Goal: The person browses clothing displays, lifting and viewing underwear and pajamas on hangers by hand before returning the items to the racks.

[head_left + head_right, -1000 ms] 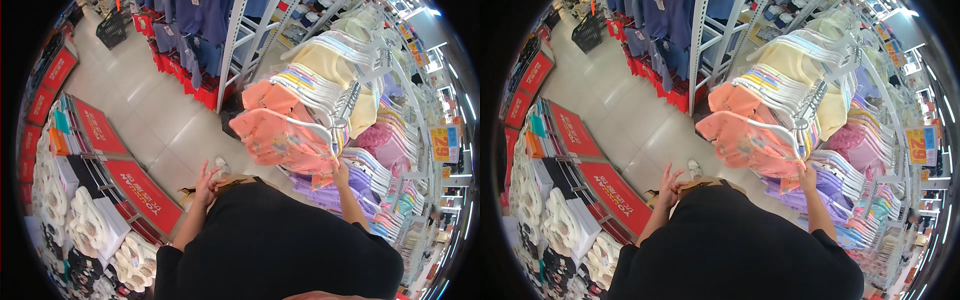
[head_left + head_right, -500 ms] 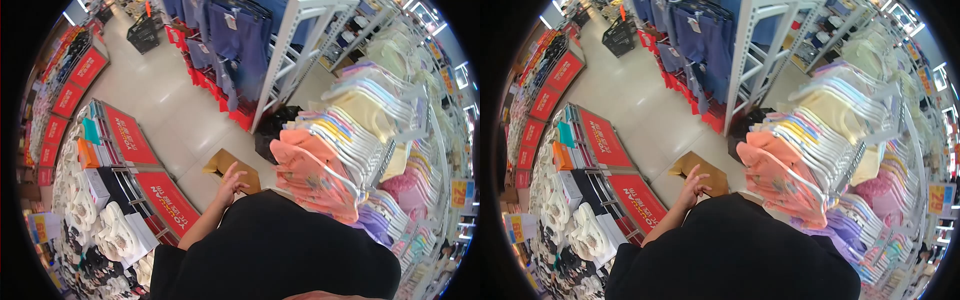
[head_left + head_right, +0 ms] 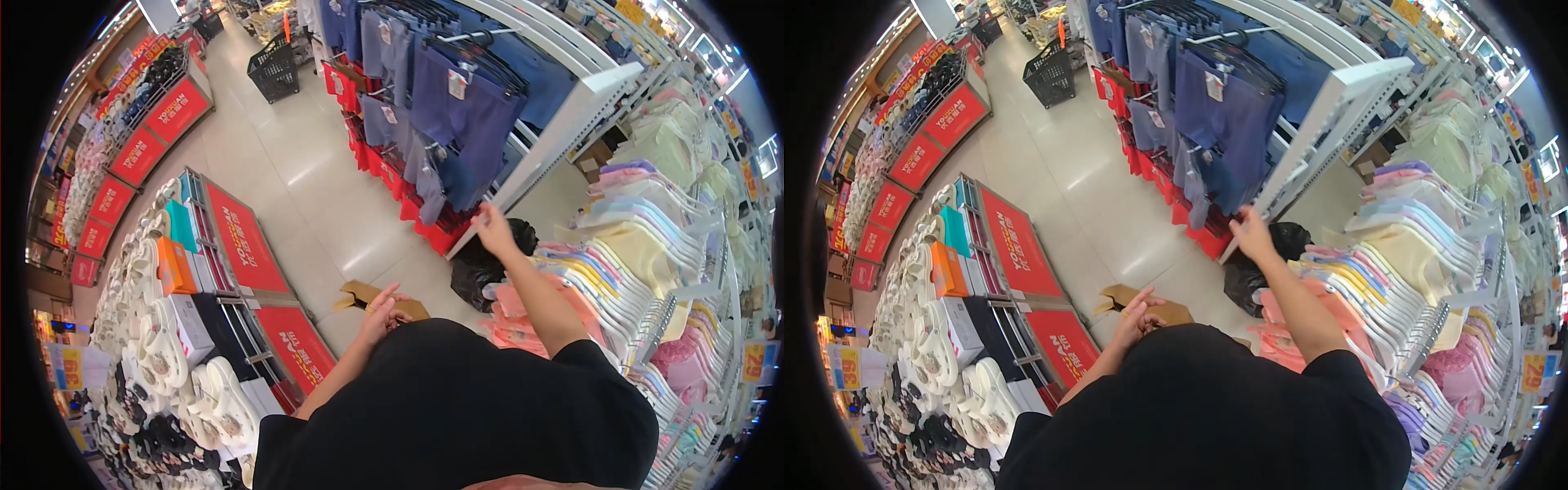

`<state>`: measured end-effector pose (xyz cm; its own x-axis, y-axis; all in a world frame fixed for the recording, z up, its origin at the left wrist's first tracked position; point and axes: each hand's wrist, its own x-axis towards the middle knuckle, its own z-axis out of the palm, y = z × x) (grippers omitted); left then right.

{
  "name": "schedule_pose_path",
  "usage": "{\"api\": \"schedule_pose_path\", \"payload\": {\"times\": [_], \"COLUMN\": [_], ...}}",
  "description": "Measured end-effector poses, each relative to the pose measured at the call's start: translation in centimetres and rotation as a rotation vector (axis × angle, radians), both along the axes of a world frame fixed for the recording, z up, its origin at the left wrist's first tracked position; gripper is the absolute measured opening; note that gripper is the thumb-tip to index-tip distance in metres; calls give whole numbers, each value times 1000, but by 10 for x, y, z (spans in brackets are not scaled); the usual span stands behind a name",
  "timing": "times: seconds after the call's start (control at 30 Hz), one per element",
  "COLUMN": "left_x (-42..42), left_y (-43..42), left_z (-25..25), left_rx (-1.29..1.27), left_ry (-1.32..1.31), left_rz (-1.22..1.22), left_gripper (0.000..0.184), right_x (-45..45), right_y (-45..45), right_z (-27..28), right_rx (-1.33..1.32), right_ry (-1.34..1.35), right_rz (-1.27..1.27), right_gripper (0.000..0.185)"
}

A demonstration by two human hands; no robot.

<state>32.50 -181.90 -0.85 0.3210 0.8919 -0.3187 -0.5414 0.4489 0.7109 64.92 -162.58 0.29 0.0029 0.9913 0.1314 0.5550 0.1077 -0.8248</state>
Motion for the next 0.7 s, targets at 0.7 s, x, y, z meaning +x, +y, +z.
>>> {"api": "schedule_pose_path", "payload": {"times": [0.7], "left_x": [-159], "left_y": [161], "left_z": [20], "left_rx": [196], "left_ry": [201], "left_rz": [106], "left_gripper": [39], "right_x": [-73], "right_y": [195], "right_z": [229], "right_rx": [466], "right_ry": [-633], "right_rz": [-374], "right_gripper": [39]}}
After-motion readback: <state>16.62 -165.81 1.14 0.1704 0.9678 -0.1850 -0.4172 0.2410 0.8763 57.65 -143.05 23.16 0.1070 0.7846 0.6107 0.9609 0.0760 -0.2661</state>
